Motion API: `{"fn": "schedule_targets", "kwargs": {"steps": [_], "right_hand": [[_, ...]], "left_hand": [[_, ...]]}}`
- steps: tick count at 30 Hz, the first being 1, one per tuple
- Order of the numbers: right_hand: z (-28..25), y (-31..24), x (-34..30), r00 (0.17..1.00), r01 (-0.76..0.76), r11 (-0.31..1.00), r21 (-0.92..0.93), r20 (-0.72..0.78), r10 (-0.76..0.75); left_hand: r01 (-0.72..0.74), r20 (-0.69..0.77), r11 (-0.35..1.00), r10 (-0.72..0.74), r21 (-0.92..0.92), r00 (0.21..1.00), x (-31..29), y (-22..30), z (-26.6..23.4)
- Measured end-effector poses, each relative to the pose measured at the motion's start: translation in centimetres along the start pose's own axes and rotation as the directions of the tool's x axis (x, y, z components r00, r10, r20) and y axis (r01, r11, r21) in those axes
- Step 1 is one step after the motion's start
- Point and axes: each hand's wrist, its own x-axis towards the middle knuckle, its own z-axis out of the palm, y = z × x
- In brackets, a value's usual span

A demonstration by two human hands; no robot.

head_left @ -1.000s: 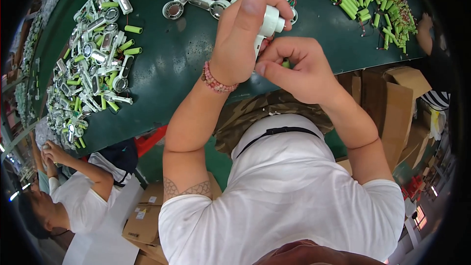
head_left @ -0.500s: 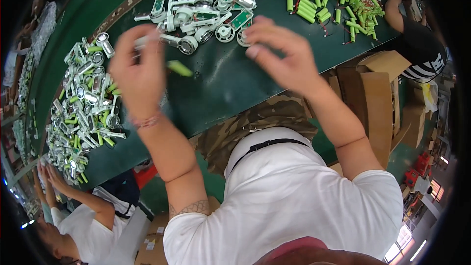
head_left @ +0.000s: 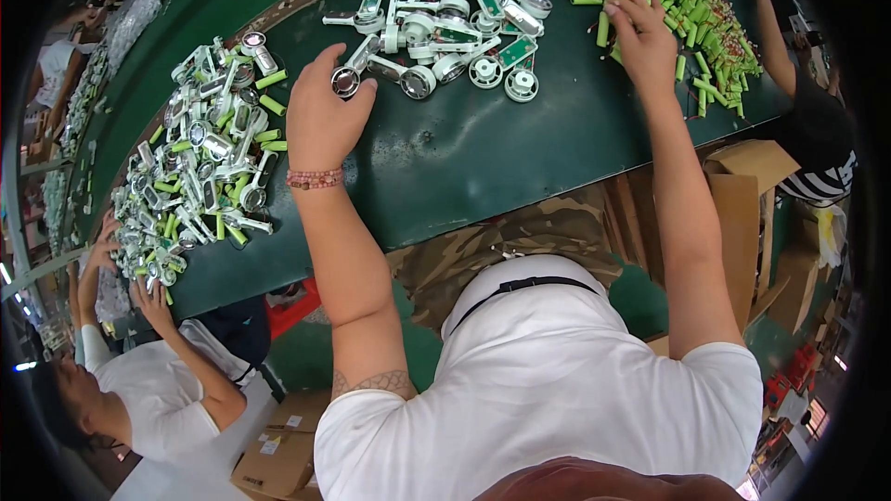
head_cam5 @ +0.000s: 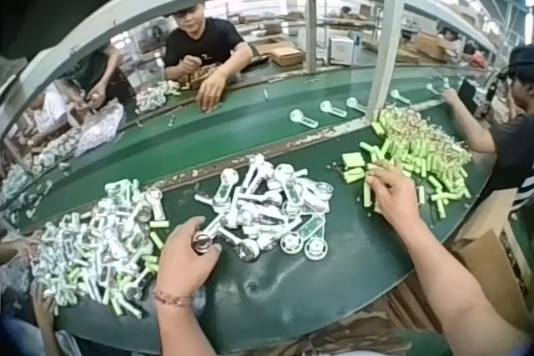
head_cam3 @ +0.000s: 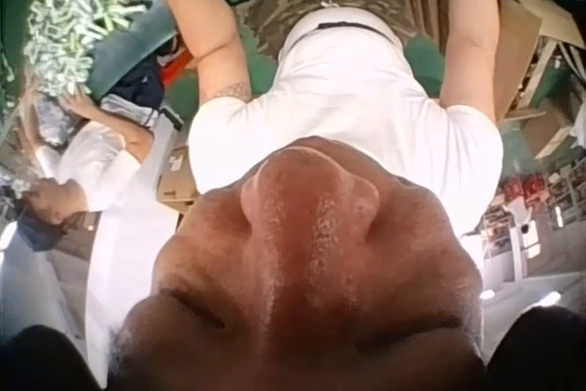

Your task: The person assembles handheld fans by inserting batteries into the plastic fan housings by hand.

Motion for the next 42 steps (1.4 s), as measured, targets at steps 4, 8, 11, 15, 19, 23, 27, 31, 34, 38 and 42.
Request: {"fn": "schedule_targets", "kwargs": {"steps": [4, 8, 11, 15, 19, 23, 27, 31, 34, 38, 42], "right_hand": [[-1.3, -0.8, 0.2, 0.948, -0.284, 0.873, 0.396, -0.020, 0.317], [-2.8, -3.7, 0.3, 0.932, -0.281, 0.832, 0.479, -0.069, 0.355], [-4.1, -6.2, 0.3, 0.892, -0.354, 0.526, 0.773, 0.111, 0.438], [-5.9, -9.1, -0.6, 0.854, -0.449, 0.383, 0.807, 0.262, 0.449], [-6.5, -11.8, -1.9, 0.834, -0.503, 0.169, 0.848, 0.424, 0.353], [-5.8, -13.3, -3.3, 0.923, -0.372, 0.346, 0.861, 0.303, 0.239], [-5.1, -15.0, -4.0, 0.905, -0.419, 0.200, 0.885, 0.390, 0.173], [-4.7, -16.3, -4.5, 0.873, -0.487, 0.122, 0.865, 0.476, 0.109], [-4.6, -17.8, -5.0, 0.686, -0.713, -0.055, 0.699, 0.712, 0.148], [-4.1, -19.1, -5.0, 0.644, -0.763, 0.055, 0.644, 0.765, -0.018], [-4.1, -20.7, -4.4, 0.482, -0.875, 0.031, 0.483, 0.875, -0.038]], "left_hand": [[0.138, 0.025, 0.987, -0.136, -0.083, 0.990, 0.2, -0.8, -0.6], [0.032, -0.292, 0.955, -0.121, -0.293, 0.949, 0.3, -0.9, -1.6], [-0.146, -0.434, 0.828, -0.125, -0.541, 0.892, 0.9, -0.8, -1.4], [-0.157, -0.255, 0.360, -0.240, -0.919, 0.937, 0.9, 0.5, -1.5], [0.001, 0.010, -0.229, -0.040, -0.974, 0.999, 1.2, 2.2, -1.3], [0.194, 0.193, -0.408, 0.045, -0.892, 0.980, 1.1, 5.3, 0.1], [0.282, 0.314, -0.402, -0.015, -0.871, 0.949, 0.1, 5.5, 3.0], [0.271, 0.280, -0.297, 0.011, -0.916, 0.960, -0.7, 6.1, 3.7], [0.266, 0.264, -0.267, 0.043, -0.926, 0.964, -1.0, 6.6, 3.8], [0.282, 0.240, -0.264, 0.180, -0.922, 0.954, -1.2, 6.7, 3.8], [0.259, 0.216, -0.243, 0.189, -0.935, 0.958, -1.5, 6.4, 3.9]]}}
